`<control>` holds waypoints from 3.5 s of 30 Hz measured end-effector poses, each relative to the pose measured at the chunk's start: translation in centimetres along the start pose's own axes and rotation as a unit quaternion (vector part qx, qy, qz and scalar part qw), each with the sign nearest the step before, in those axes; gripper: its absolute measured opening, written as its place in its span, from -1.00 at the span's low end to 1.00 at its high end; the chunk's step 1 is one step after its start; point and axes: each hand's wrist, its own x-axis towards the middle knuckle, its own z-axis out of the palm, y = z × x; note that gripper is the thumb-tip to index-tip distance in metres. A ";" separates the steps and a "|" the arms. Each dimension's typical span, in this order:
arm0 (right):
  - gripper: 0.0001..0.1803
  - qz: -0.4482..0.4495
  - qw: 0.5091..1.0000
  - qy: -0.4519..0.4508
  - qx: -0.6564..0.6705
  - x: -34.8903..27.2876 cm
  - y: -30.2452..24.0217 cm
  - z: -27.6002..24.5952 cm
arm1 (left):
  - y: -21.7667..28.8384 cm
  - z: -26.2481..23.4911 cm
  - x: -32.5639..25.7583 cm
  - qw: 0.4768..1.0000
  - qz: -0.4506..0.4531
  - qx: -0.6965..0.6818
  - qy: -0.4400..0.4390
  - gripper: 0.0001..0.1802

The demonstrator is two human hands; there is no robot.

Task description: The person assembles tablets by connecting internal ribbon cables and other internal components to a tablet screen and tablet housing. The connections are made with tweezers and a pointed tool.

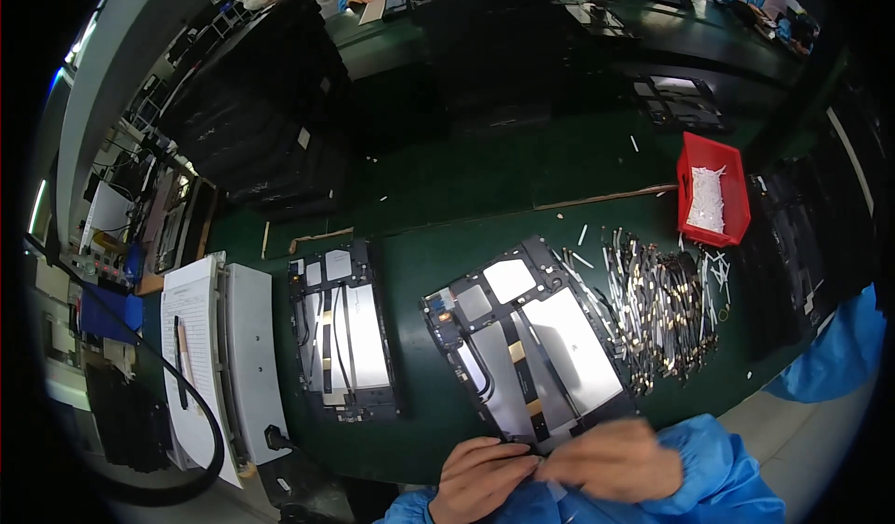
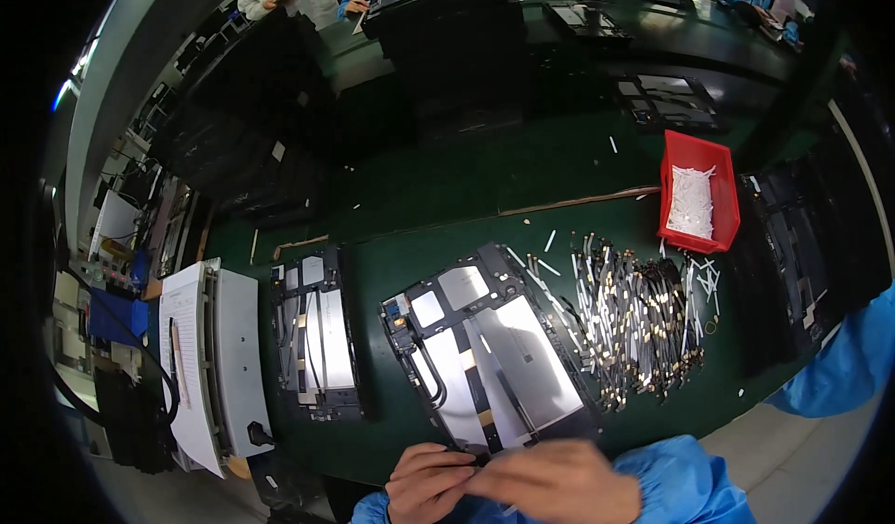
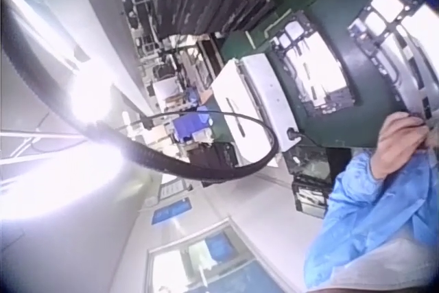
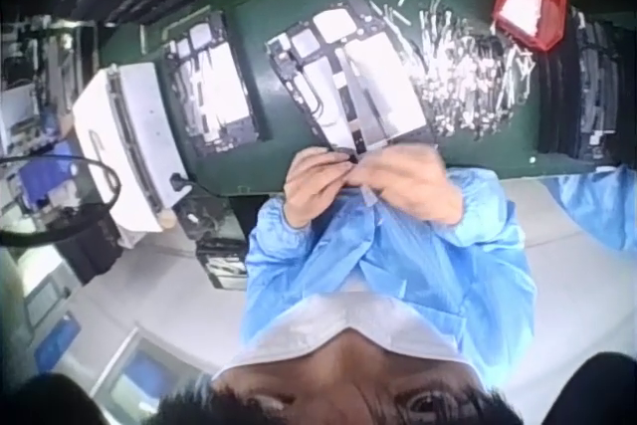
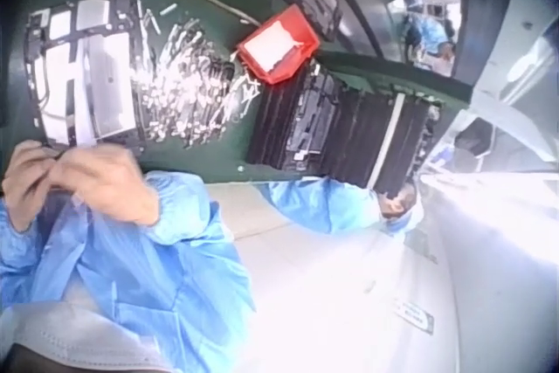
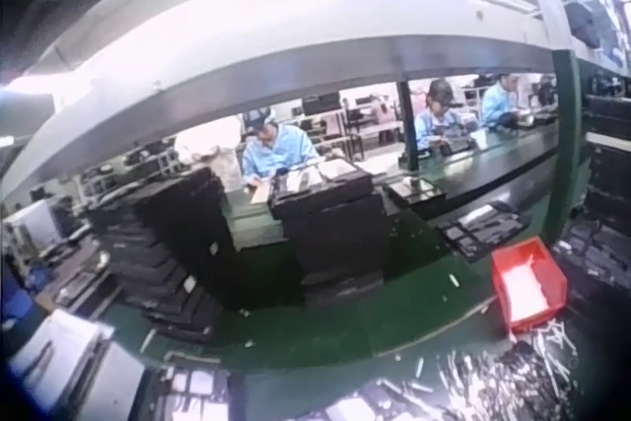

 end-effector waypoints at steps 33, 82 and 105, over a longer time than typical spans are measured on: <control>-0.76 0.071 0.994 -0.009 -0.085 0.2 2.2 5.7 | -6.2 -0.7 0.7 0.988 -0.129 -0.051 0.061 -0.80; -0.71 0.041 0.990 -0.072 -0.118 0.1 2.6 5.4 | -6.7 -0.8 4.4 0.986 -0.140 0.082 -0.027 -0.96; -0.65 0.080 0.993 -0.081 -0.021 2.2 1.9 3.7 | -5.4 -1.8 0.4 0.958 -0.092 0.249 -0.106 -0.35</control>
